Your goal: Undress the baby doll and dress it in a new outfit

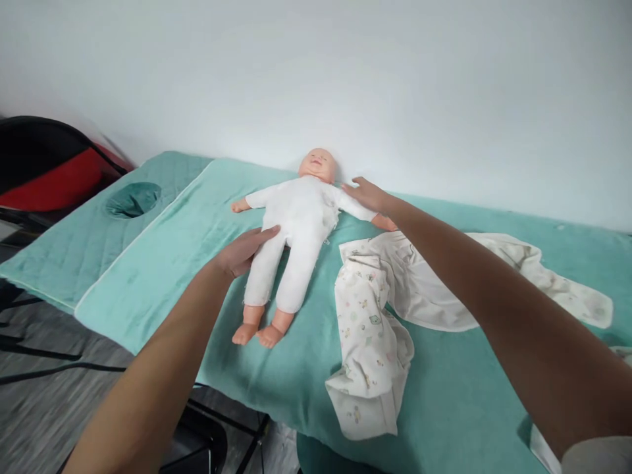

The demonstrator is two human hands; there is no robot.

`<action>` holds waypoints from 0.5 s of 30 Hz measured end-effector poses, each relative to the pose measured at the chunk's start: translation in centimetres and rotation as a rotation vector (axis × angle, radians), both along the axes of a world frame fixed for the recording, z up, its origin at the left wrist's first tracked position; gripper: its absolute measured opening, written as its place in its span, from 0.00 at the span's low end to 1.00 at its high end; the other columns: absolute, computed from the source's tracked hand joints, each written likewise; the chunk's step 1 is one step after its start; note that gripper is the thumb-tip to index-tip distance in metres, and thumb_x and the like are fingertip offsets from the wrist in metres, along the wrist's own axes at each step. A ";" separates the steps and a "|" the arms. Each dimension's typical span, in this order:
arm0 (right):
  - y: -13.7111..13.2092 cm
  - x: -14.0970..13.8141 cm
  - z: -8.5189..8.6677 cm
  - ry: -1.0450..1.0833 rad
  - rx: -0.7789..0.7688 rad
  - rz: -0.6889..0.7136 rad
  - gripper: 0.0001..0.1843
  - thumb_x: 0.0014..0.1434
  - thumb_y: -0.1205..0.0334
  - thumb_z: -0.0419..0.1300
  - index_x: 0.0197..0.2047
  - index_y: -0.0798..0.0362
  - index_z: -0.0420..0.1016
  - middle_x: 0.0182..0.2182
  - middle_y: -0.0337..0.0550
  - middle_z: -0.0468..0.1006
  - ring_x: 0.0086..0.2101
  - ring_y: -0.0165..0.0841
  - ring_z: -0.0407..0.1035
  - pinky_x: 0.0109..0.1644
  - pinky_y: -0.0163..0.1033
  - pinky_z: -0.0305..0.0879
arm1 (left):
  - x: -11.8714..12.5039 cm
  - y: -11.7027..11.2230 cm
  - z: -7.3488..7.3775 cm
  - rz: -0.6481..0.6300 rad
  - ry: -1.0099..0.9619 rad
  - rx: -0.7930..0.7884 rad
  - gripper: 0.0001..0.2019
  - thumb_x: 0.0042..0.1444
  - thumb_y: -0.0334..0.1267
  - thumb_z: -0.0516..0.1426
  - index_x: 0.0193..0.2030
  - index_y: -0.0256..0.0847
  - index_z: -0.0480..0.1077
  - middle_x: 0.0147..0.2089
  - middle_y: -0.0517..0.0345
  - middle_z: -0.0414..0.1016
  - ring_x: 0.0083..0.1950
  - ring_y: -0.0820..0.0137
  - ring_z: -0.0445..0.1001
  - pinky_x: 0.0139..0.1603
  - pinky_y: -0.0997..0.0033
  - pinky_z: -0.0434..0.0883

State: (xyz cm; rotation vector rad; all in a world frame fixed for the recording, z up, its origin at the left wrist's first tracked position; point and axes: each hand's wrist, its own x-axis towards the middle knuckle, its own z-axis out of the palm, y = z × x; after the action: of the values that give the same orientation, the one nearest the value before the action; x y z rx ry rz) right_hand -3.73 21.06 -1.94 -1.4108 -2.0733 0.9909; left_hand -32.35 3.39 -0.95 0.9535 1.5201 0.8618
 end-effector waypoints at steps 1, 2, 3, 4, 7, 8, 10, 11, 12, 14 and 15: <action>-0.4 2.2 -0.2 -0.091 -0.002 -0.026 0.35 0.60 0.33 0.53 0.52 0.57 0.74 0.53 0.61 0.77 0.50 0.50 0.71 0.56 0.53 0.65 | 0.4 -0.3 0.3 0.082 0.167 0.063 0.25 0.51 0.55 0.63 0.48 0.36 0.73 0.46 0.40 0.79 0.47 0.52 0.79 0.48 0.51 0.75; -0.9 4.6 -0.4 -0.230 -0.003 -0.037 0.33 0.63 0.34 0.48 0.45 0.57 0.76 0.47 0.60 0.80 0.46 0.48 0.73 0.53 0.50 0.66 | 1.0 -0.7 0.7 0.165 0.357 0.159 0.24 0.51 0.53 0.64 0.49 0.37 0.72 0.49 0.41 0.78 0.50 0.52 0.77 0.51 0.50 0.73; -1.4 7.1 -0.5 -0.348 0.002 -0.043 0.33 0.65 0.35 0.45 0.40 0.56 0.76 0.42 0.57 0.81 0.42 0.45 0.74 0.49 0.46 0.66 | 1.8 -1.4 1.0 0.230 0.544 0.282 0.22 0.52 0.50 0.63 0.49 0.39 0.71 0.51 0.42 0.77 0.54 0.52 0.75 0.55 0.49 0.71; -2.0 9.5 -0.6 -0.450 0.015 -0.044 0.33 0.66 0.35 0.43 0.36 0.54 0.75 0.39 0.54 0.81 0.40 0.43 0.74 0.47 0.44 0.66 | 3.0 -2.4 1.3 0.260 0.702 0.419 0.20 0.54 0.48 0.62 0.49 0.39 0.71 0.53 0.43 0.76 0.57 0.53 0.73 0.58 0.50 0.69; -4.2 16.0 -0.6 -0.694 0.011 0.011 0.31 0.62 0.32 0.48 0.32 0.51 0.75 0.36 0.50 0.81 0.39 0.43 0.74 0.41 0.42 0.65 | 7.7 -6.1 1.1 0.073 0.864 0.662 0.12 0.61 0.44 0.55 0.46 0.41 0.72 0.49 0.46 0.76 0.54 0.57 0.73 0.59 0.55 0.67; -5.0 17.6 -0.4 -0.741 0.010 0.042 0.29 0.59 0.32 0.52 0.33 0.50 0.75 0.38 0.50 0.81 0.40 0.44 0.73 0.41 0.43 0.65 | 9.6 -7.3 0.6 -0.053 0.836 0.622 0.12 0.62 0.45 0.54 0.45 0.41 0.72 0.46 0.48 0.77 0.49 0.58 0.75 0.55 0.57 0.69; -6.9 19.8 0.0 -0.808 0.030 0.083 0.24 0.56 0.36 0.59 0.38 0.50 0.77 0.42 0.51 0.81 0.42 0.46 0.73 0.42 0.44 0.65 | 13.0 -9.0 -0.9 -0.256 0.777 0.451 0.17 0.57 0.49 0.58 0.48 0.41 0.71 0.46 0.48 0.77 0.45 0.58 0.76 0.50 0.59 0.70; -7.9 20.4 0.3 -0.837 0.057 0.084 0.22 0.56 0.39 0.61 0.40 0.49 0.78 0.44 0.51 0.81 0.44 0.47 0.73 0.44 0.45 0.65 | 14.4 -9.4 -1.8 -0.332 0.747 0.376 0.20 0.54 0.51 0.61 0.48 0.40 0.71 0.46 0.46 0.77 0.45 0.56 0.76 0.48 0.59 0.70; -8.9 20.6 0.7 -0.859 0.094 0.065 0.20 0.56 0.42 0.61 0.43 0.49 0.78 0.46 0.52 0.80 0.45 0.48 0.72 0.45 0.47 0.65 | 15.7 -9.5 -2.6 -0.349 0.725 0.316 0.22 0.51 0.52 0.62 0.46 0.38 0.71 0.46 0.44 0.77 0.45 0.55 0.75 0.47 0.60 0.70; -11.3 20.5 1.8 -0.866 0.188 0.003 0.18 0.60 0.47 0.58 0.48 0.48 0.78 0.46 0.53 0.80 0.45 0.49 0.72 0.46 0.49 0.65 | 17.6 -9.4 -3.8 -0.293 0.660 0.259 0.20 0.49 0.51 0.63 0.41 0.37 0.71 0.44 0.44 0.77 0.45 0.55 0.75 0.45 0.61 0.68; -12.5 20.1 2.5 -0.845 0.240 -0.026 0.18 0.62 0.49 0.56 0.49 0.47 0.77 0.47 0.52 0.80 0.45 0.49 0.72 0.47 0.49 0.64 | 18.3 -9.4 -4.0 -0.280 0.628 0.244 0.16 0.50 0.48 0.62 0.38 0.38 0.70 0.41 0.47 0.77 0.43 0.56 0.74 0.43 0.62 0.68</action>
State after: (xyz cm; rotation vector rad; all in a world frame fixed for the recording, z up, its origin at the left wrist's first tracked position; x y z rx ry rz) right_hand 16.38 8.54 0.60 -1.9131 -2.5987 0.0824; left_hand -14.04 -5.98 -4.93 1.6869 1.7595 0.5737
